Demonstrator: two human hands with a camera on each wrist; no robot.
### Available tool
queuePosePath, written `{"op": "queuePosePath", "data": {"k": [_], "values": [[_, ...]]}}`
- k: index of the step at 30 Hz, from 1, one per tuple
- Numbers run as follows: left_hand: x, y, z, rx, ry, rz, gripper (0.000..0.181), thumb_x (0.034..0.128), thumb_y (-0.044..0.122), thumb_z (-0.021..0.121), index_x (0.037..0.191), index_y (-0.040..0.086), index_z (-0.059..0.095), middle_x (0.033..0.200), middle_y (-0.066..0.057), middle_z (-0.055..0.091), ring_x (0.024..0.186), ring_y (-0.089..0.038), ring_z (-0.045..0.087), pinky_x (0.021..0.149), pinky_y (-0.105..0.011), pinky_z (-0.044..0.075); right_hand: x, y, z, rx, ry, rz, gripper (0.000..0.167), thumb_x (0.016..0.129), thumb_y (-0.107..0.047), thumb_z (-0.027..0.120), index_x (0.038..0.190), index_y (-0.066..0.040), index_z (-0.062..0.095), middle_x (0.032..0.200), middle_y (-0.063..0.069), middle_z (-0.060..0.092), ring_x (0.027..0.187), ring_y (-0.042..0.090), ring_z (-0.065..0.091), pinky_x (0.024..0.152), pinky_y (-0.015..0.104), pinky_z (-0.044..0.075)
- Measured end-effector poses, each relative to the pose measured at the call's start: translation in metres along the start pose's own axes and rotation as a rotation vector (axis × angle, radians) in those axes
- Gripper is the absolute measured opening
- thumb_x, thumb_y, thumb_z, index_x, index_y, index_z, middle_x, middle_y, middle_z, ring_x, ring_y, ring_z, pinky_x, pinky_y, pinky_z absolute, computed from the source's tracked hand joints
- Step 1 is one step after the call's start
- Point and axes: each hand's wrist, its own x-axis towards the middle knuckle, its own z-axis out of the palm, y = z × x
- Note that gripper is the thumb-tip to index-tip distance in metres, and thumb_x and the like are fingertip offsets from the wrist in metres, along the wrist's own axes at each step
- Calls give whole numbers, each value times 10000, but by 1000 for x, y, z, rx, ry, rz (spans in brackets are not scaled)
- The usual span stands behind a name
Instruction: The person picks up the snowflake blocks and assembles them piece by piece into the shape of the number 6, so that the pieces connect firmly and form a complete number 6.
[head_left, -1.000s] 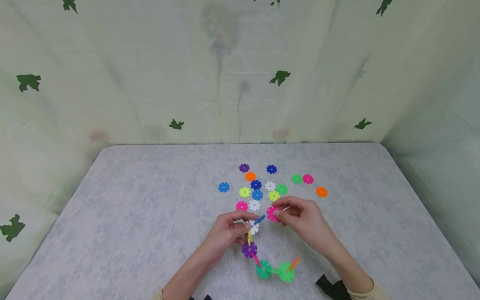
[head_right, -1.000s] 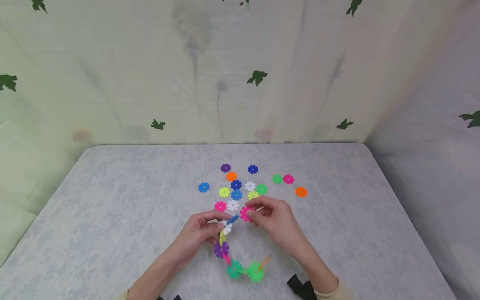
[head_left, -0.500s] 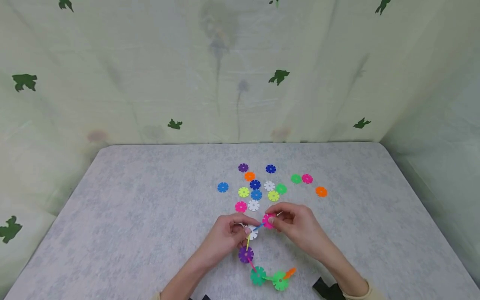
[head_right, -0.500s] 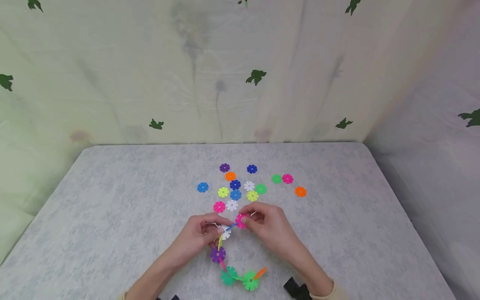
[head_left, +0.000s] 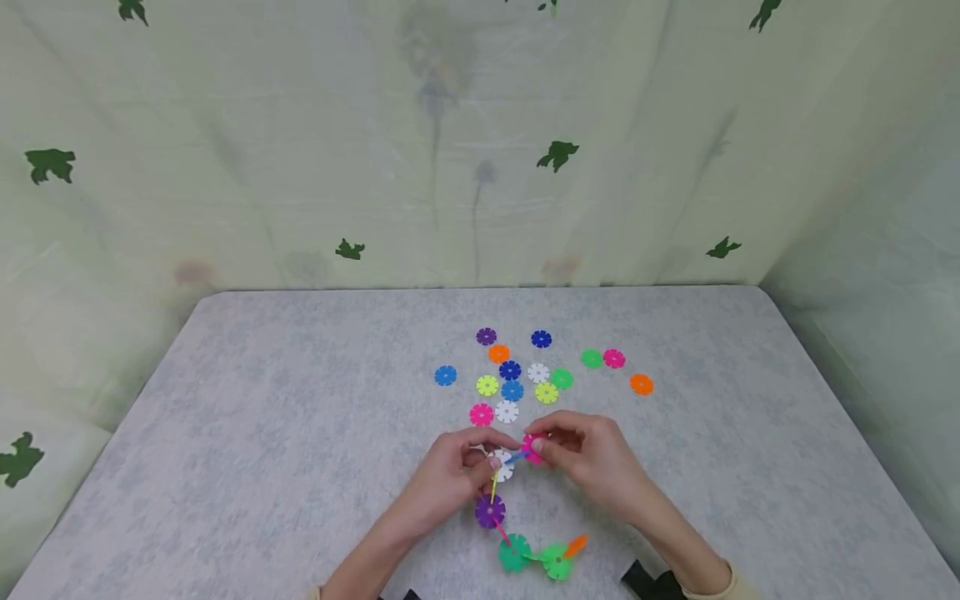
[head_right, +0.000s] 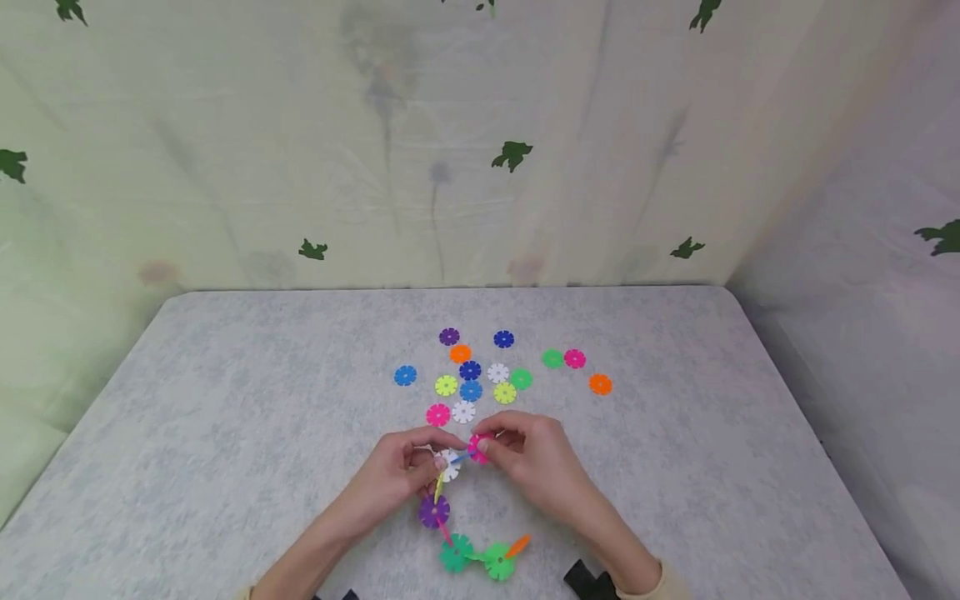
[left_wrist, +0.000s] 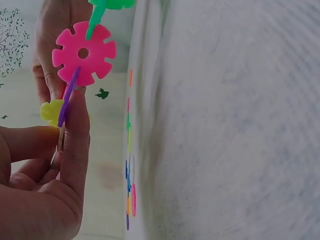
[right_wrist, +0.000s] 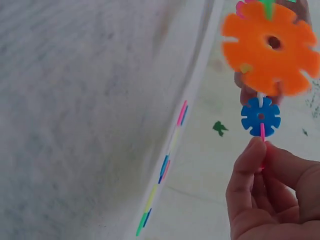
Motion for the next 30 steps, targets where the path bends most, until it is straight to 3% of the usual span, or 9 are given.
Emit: {"op": "queuePosePath", "data": {"k": [5,8,12,21,27,30], "values": [[1,-2,1,-99,-28,-36,255,963,34,556,1184,112,656,988,-97,541,563,-181,532,523,-305,515,1,0,0,48,-14,-32,156,912,-119,702,1061,-125,746,978,-1,715,790,302,676,709,315,574],[3,-4,2,-111,-39,-57,199,991,197,593,1168,143,665,967,-101,556,539,-198,562,529,-358,553,2,-1,1,54,-5,-6,183,891,-115,725,1072,-87,733,973,13,713,784,271,688,709,307,575],[5,-6,4,-124,-28,-77,227,956,311,657,1103,141,694,928,-106,579,521,-220,591,542,-394,567,3,0,-1,108,-26,32,253,885,-145,738,1099,-17,696,990,54,704,814,257,698,738,306,573],[7,-8,4,-27,118,-15,149,934,192,683,1040,93,717,972,-38,656,859,-204,572,676,-268,518,4,12,-25,116,-77,38,263,946,-173,675,1138,6,669,1040,164,679,915,339,685,799,312,562],[9,-6,4,-131,216,-41,138,899,98,686,1028,47,689,962,-67,649,893,-218,573,723,-238,511,4,24,-55,70,-78,92,281,944,-178,678,1146,16,662,1056,197,669,936,346,663,806,362,563],[10,-6,3,-175,248,-36,161,884,53,684,1044,40,681,981,-82,654,910,-225,583,746,-237,514,4,32,-73,-24,-52,95,270,943,-190,681,1139,-5,672,1027,158,678,909,312,660,788,365,564]]}}
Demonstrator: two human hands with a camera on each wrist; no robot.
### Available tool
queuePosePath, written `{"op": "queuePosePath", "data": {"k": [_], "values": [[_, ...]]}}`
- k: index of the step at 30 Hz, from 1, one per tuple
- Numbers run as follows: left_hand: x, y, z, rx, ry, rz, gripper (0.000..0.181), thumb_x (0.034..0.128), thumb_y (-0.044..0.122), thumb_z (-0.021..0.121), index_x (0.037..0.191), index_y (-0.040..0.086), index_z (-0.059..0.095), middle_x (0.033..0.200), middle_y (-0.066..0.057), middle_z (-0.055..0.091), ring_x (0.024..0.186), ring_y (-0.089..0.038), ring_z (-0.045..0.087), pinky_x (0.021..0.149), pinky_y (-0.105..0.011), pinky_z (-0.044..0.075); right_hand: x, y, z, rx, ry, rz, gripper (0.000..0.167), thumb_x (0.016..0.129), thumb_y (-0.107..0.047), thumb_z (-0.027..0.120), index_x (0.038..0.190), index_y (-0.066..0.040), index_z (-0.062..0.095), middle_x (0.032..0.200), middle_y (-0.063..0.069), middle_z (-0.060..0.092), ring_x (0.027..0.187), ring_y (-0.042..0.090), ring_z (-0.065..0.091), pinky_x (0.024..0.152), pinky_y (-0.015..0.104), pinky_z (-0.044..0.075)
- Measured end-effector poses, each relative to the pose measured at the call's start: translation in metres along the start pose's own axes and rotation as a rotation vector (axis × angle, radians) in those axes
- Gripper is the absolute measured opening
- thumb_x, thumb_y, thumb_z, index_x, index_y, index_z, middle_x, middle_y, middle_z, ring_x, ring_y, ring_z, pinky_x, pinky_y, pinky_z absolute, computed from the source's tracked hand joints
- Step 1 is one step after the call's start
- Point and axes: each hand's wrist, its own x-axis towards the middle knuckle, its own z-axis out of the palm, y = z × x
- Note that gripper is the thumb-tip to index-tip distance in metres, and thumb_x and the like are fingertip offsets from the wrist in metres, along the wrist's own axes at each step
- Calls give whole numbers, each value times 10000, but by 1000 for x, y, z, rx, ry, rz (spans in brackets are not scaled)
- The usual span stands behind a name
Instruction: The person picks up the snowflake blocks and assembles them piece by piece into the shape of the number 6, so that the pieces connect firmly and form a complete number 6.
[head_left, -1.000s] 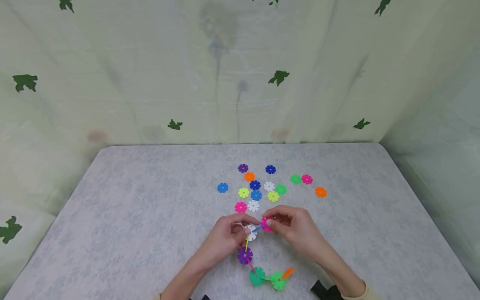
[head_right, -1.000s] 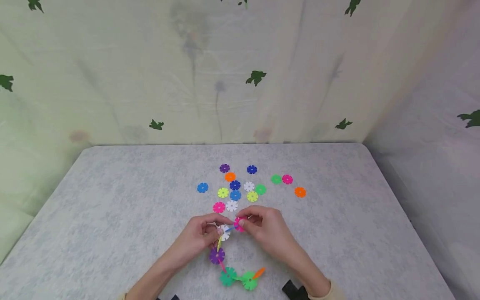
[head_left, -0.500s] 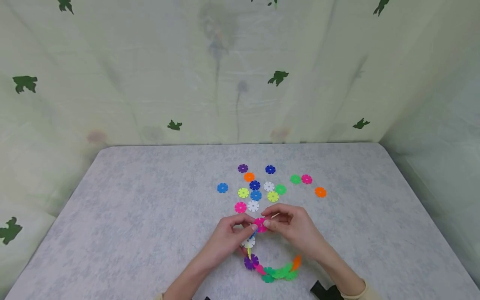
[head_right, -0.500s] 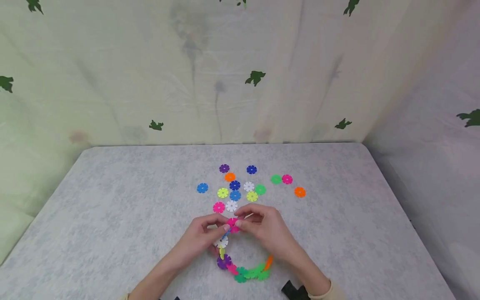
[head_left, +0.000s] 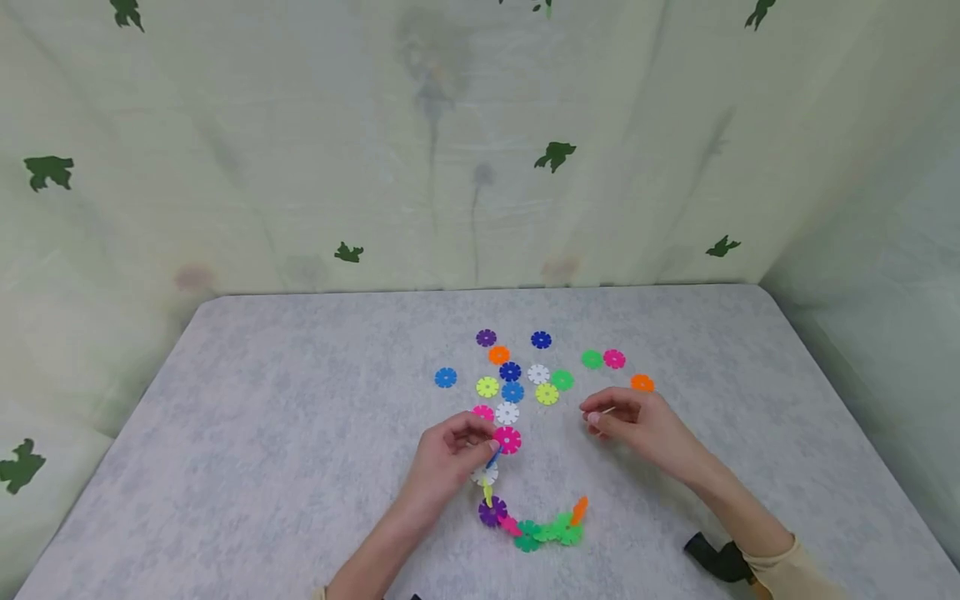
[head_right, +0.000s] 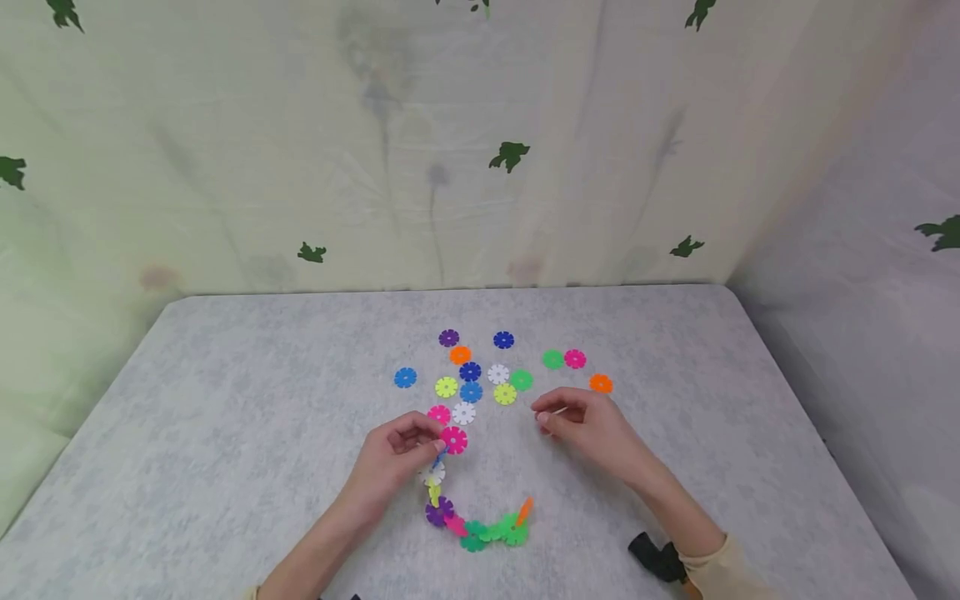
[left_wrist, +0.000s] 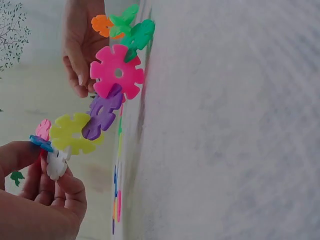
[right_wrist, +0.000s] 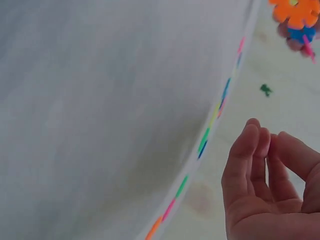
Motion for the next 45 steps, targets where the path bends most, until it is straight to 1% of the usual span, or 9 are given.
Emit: {"op": "queuePosePath", "data": {"k": [5,7,12,17,21,26,32,38,45], "values": [[0,-1,-3,-37,-10,29,273,865,-14,663,1131,40,693,1022,-106,647,931,-236,576,776,-231,504,2,11,-31,-184,54,-23,225,951,-158,667,1136,-31,678,1023,91,695,874,258,659,744,350,562],[0,-2,-4,-27,-25,31,304,869,-18,647,1162,46,695,1026,-106,638,908,-232,563,751,-222,497,5,15,-42,-227,74,-28,215,955,-131,657,1142,-25,671,1037,92,696,880,261,654,735,348,561],[-1,-1,-5,20,-57,17,310,877,0,643,1179,44,695,994,-98,628,812,-202,544,660,-209,477,13,27,-69,-347,122,7,243,957,-97,640,1187,-20,651,1098,124,678,956,291,623,710,329,553],[0,-1,-6,15,-61,9,304,860,-4,681,1164,11,685,954,-96,622,756,-180,548,631,-209,484,19,36,-82,-466,90,10,339,932,-90,661,1255,7,626,1186,175,646,1002,309,596,768,376,523],[1,-1,-7,12,-60,3,298,853,3,703,1150,0,681,941,-92,620,722,-165,538,614,-210,479,22,39,-83,-517,65,-9,336,882,-71,711,1206,3,660,1148,144,647,904,245,580,767,371,495],[1,-1,-7,14,-66,-2,286,855,2,700,1140,4,681,944,-97,622,707,-162,535,609,-209,478,24,40,-79,-513,74,-21,263,846,-38,739,1100,-31,671,1041,86,647,828,207,544,700,333,476],[0,-2,-7,1,-77,-19,275,855,-22,664,1125,30,675,950,-112,626,701,-181,541,610,-229,487,20,33,-68,-512,117,-37,180,856,-15,733,997,-108,670,931,33,663,842,224,580,723,364,498],[0,-1,-7,2,-81,-9,260,865,-18,672,1120,32,671,926,-112,617,707,-184,552,615,-234,495,6,17,-45,-389,139,-72,172,887,-9,704,1024,-113,699,993,21,691,833,204,632,682,291,536],[0,0,-6,28,-87,3,243,863,-6,682,1100,49,675,903,-98,615,659,-147,512,573,-224,453,-5,2,-13,-215,160,-120,170,917,-47,685,1079,-94,704,1001,-17,700,903,227,634,767,277,543]]}}
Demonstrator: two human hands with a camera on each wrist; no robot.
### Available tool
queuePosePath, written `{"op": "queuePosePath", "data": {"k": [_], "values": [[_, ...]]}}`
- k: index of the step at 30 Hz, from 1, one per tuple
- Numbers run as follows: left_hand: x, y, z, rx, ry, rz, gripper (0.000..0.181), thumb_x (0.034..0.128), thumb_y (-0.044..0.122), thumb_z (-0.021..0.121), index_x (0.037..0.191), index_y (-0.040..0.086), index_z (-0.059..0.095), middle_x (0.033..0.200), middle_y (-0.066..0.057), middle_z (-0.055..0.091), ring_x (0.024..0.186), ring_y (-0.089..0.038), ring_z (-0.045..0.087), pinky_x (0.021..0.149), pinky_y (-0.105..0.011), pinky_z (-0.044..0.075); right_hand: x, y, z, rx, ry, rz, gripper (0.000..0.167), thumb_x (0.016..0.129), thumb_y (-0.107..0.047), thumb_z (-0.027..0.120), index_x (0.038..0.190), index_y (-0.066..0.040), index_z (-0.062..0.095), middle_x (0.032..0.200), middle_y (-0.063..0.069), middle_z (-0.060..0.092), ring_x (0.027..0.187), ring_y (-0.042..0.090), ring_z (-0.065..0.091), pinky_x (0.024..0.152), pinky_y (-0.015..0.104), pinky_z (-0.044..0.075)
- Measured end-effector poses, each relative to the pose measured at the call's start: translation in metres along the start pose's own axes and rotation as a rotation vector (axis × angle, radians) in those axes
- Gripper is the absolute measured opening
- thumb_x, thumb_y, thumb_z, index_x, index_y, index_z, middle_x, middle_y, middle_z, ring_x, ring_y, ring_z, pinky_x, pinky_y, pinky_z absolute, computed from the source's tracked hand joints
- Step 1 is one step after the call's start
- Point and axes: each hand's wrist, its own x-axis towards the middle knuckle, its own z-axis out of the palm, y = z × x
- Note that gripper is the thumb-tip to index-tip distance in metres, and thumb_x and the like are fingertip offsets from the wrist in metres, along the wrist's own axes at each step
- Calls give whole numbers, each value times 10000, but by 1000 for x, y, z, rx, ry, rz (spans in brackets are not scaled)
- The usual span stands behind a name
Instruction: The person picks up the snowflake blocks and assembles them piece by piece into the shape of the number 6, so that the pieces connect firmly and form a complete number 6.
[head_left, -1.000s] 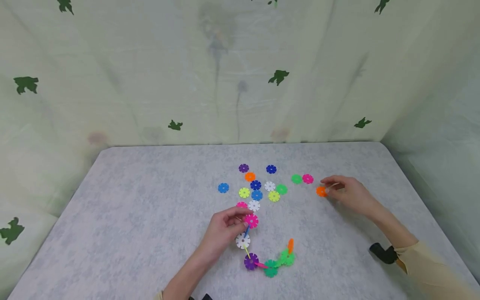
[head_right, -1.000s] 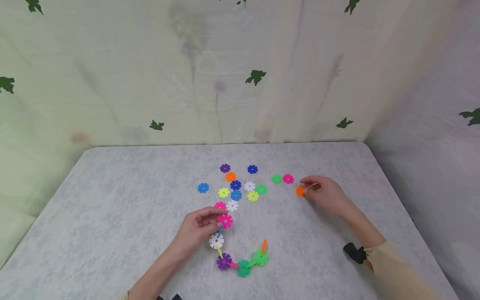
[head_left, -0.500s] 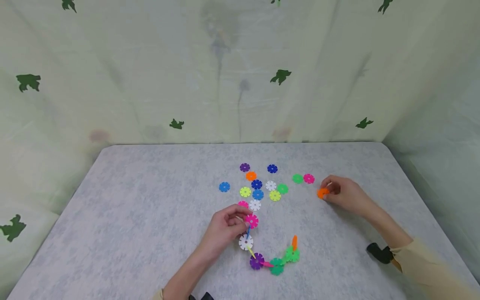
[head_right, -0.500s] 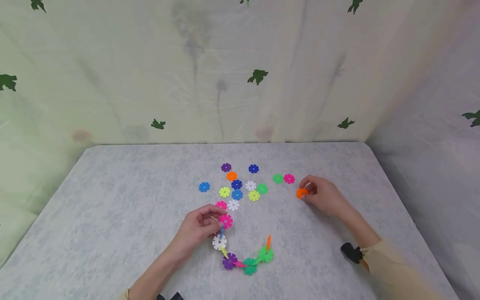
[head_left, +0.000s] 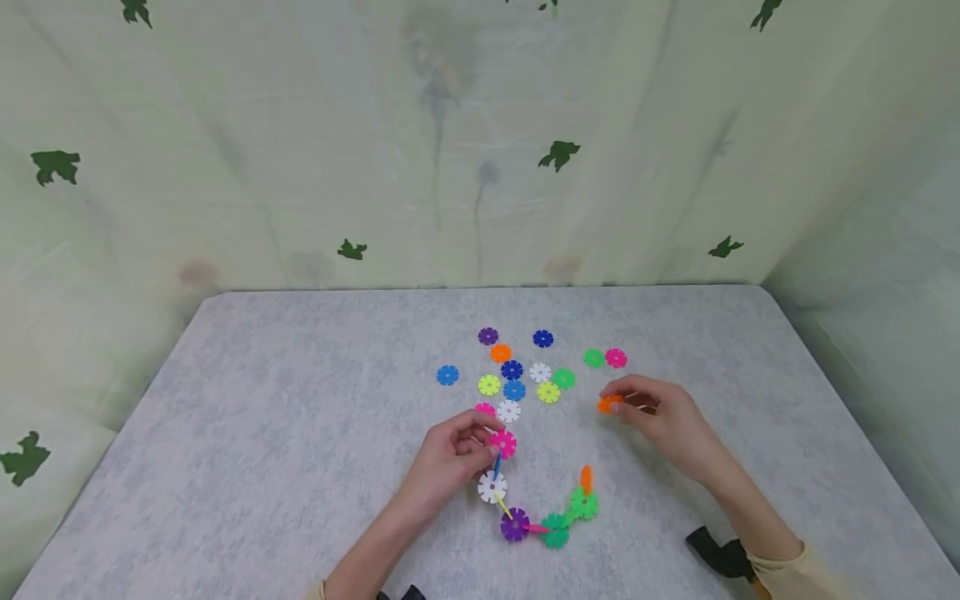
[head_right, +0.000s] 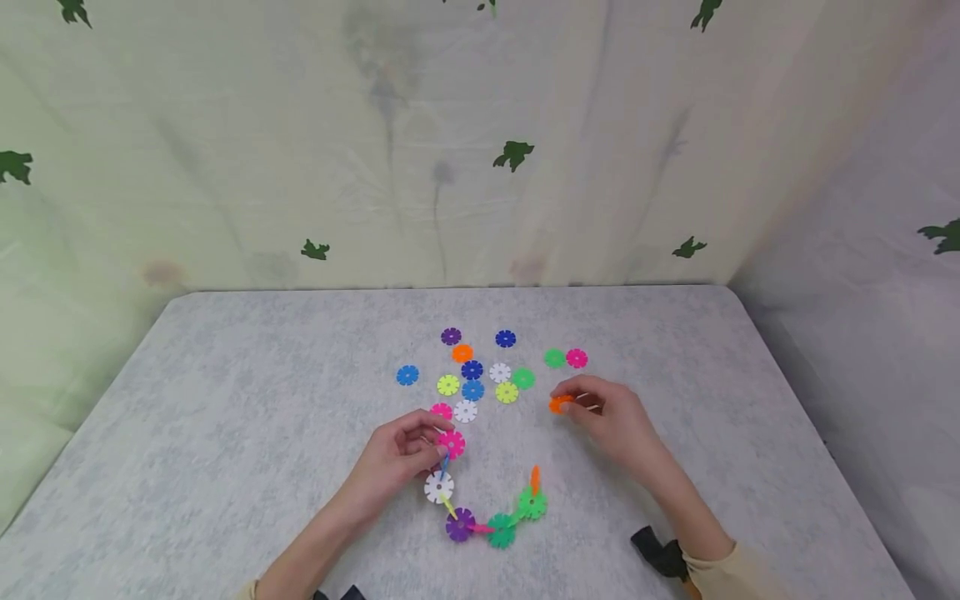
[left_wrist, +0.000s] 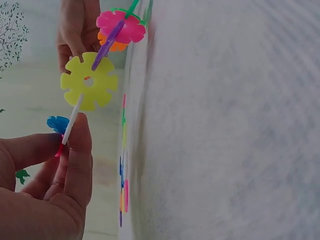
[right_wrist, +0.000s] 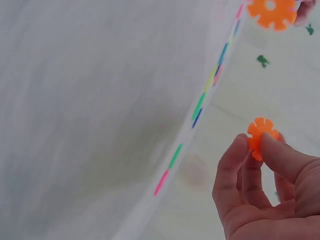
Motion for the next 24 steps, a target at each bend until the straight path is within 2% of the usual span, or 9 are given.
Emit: {"op": "queuePosePath", "data": {"k": [5,9,17,24], "values": [[-2,2,0,-10,4,-25,250,890,7,651,1134,57,667,934,-95,603,625,-177,506,527,-254,465,-5,-15,18,147,8,0,191,915,-105,703,1103,-77,700,1000,-2,708,898,294,659,781,307,558],[-3,5,0,-13,17,-17,262,904,14,643,1163,45,659,945,-95,592,616,-188,488,519,-250,452,-7,-29,31,229,19,34,246,901,-132,722,1136,-70,684,984,34,704,892,300,661,780,312,563],[-3,7,2,-44,24,-17,271,912,-14,624,1181,9,643,986,-110,624,709,-184,562,615,-225,485,-9,-45,47,322,4,76,186,888,-173,741,1023,-64,674,947,72,710,858,366,676,777,415,567],[-2,6,1,-107,-31,-62,236,916,16,614,1149,-3,645,958,-88,626,783,-183,569,678,-240,484,-10,-50,57,357,-34,44,150,902,-185,722,1003,-85,676,958,54,720,878,353,690,778,376,571]]}}
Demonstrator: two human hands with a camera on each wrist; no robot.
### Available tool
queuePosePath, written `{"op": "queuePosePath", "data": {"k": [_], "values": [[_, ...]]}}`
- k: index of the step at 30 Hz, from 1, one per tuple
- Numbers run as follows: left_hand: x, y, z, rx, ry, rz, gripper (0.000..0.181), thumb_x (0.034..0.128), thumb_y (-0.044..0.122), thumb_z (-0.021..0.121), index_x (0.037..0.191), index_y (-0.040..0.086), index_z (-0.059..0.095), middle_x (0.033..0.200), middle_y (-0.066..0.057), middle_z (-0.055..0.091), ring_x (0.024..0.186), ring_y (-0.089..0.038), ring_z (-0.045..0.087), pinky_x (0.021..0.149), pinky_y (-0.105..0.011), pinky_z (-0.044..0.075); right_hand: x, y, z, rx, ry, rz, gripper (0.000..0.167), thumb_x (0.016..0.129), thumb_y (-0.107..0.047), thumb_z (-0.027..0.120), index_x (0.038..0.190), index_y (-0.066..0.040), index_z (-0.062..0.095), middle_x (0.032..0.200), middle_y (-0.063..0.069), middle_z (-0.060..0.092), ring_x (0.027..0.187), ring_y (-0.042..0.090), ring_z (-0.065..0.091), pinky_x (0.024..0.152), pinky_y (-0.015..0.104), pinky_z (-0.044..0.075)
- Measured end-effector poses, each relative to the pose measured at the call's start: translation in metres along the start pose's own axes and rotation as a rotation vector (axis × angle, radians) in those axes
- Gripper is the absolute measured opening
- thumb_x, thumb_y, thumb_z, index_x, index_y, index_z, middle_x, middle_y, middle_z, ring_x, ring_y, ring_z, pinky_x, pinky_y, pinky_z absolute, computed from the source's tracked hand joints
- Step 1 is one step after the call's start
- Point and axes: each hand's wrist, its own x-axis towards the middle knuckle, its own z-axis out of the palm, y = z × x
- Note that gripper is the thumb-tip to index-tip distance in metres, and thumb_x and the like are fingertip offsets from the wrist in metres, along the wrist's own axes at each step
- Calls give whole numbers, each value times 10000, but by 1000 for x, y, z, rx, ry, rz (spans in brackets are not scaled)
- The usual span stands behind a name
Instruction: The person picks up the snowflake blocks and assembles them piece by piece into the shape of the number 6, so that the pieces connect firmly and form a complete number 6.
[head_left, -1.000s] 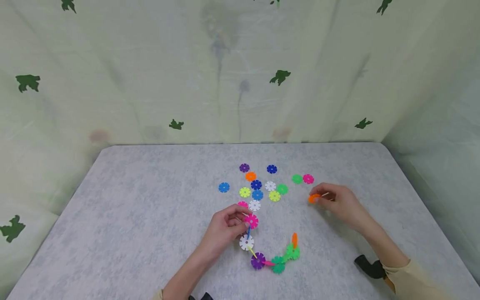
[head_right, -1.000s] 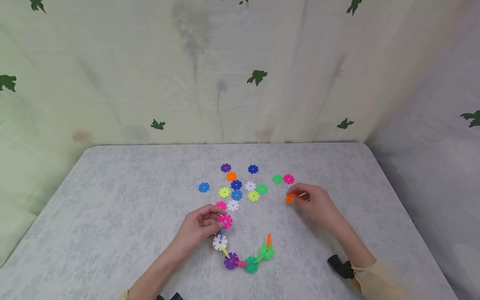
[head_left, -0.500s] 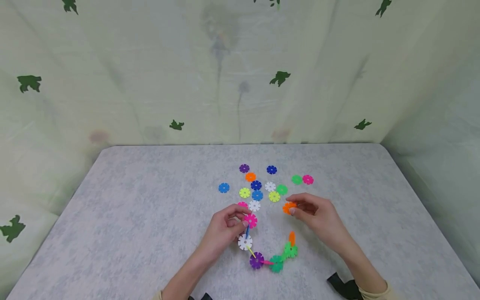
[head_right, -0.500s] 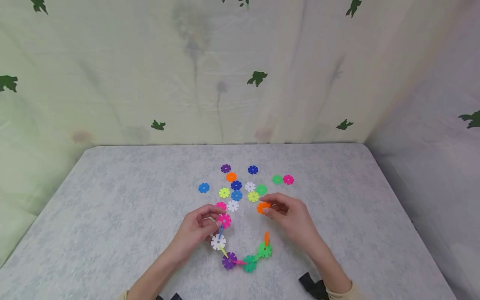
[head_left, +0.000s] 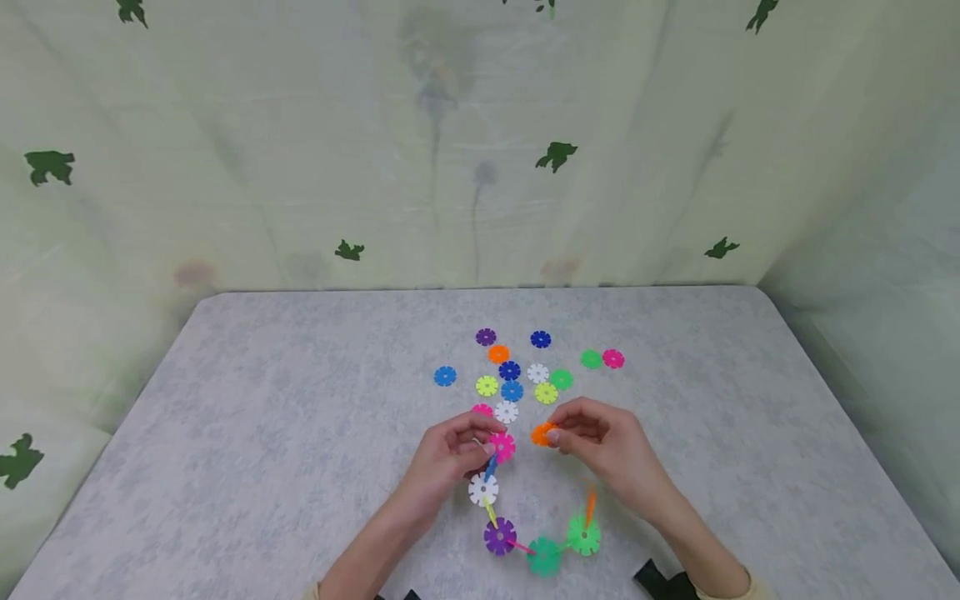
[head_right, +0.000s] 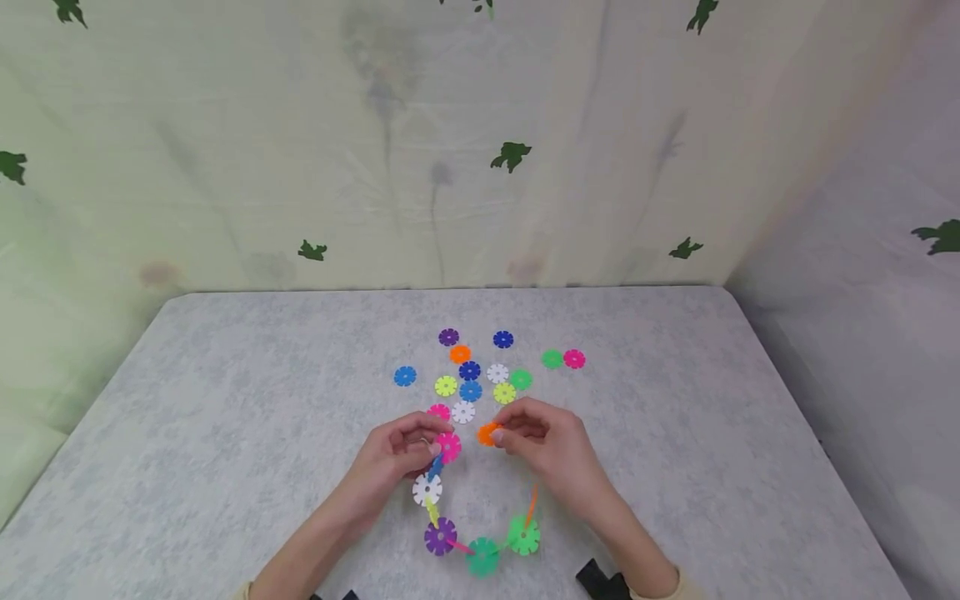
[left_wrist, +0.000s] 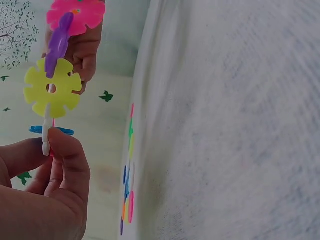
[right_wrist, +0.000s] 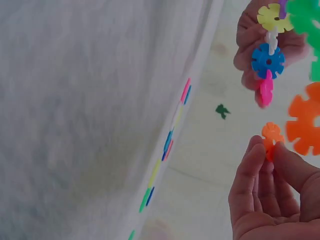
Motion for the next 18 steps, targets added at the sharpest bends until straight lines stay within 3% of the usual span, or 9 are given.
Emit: {"op": "queuePosePath", "data": {"k": [10,18], "values": [[-2,1,1,-47,-55,-70,252,918,60,641,1164,10,654,949,-73,628,830,-169,587,728,-266,484,-2,2,15,1,-30,0,116,881,-156,742,980,-116,695,943,47,695,861,332,690,769,313,570],[-2,1,1,-59,-82,-70,236,916,-1,635,1150,-26,655,958,-101,657,801,-174,637,737,-257,521,-5,2,19,-104,-10,-26,104,872,-148,751,943,-217,720,907,-51,702,855,260,697,762,292,568]]}}
